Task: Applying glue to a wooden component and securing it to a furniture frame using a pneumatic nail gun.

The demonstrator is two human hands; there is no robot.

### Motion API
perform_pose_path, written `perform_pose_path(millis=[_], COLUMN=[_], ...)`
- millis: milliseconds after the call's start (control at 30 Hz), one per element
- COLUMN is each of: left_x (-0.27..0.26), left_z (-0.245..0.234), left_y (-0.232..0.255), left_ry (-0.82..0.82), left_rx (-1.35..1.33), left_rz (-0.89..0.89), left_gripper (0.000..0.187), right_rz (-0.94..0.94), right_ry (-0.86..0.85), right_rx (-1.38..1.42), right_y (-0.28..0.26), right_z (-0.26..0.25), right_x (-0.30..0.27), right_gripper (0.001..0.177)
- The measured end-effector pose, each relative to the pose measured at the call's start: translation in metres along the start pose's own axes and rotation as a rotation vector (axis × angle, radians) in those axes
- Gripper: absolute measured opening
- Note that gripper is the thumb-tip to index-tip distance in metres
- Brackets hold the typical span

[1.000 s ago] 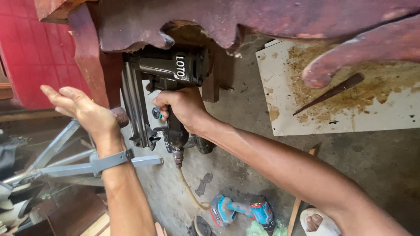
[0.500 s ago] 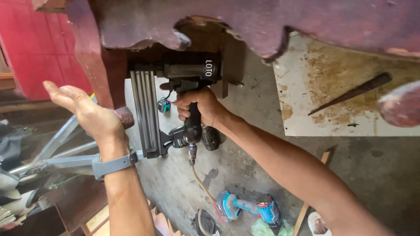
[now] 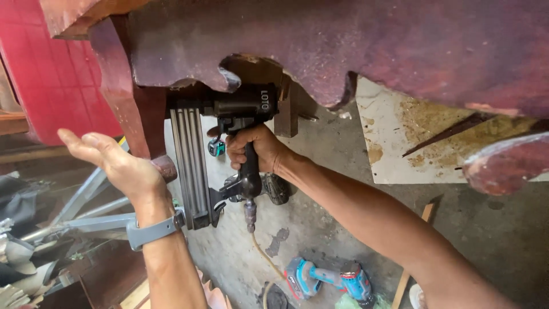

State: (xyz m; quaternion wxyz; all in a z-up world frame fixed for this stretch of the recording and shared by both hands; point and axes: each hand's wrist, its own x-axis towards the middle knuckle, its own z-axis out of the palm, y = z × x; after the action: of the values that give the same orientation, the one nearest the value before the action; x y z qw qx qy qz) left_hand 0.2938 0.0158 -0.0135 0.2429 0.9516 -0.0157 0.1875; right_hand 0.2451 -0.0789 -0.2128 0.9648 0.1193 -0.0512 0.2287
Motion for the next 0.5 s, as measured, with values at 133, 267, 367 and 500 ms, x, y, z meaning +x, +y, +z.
perform_pose_path(millis=[133,267,367,500], left_x=[-0.003,-0.001,-0.001,0.001], left_z=[0.003,0.003,0.005,0.003], left_y=[0.005,0.007,0.003,-0.003], left_ry=[0.030,0.064,0.073,0.116], left_rx=[0.040,0.219,0.231,0.280], left_rz=[0.003,-0.060,-0.028,-0.026], left_gripper=[0.076,0.081,0.072,0.078], right_rz=[0.030,-0.043,-0.014,-0.033], right_ry=[0.013,-0.022,0.033,0.082], right_rx=[0.022,-0.015,-0.010,-0.051], right_y=[0.002,-0.001,-0.001,-0.002], right_z=[0.000,0.003,0.006,0.010], right_x=[0.003,0.002,0.001,0.000], right_gripper=[0.053,0.039,0.044,0.011])
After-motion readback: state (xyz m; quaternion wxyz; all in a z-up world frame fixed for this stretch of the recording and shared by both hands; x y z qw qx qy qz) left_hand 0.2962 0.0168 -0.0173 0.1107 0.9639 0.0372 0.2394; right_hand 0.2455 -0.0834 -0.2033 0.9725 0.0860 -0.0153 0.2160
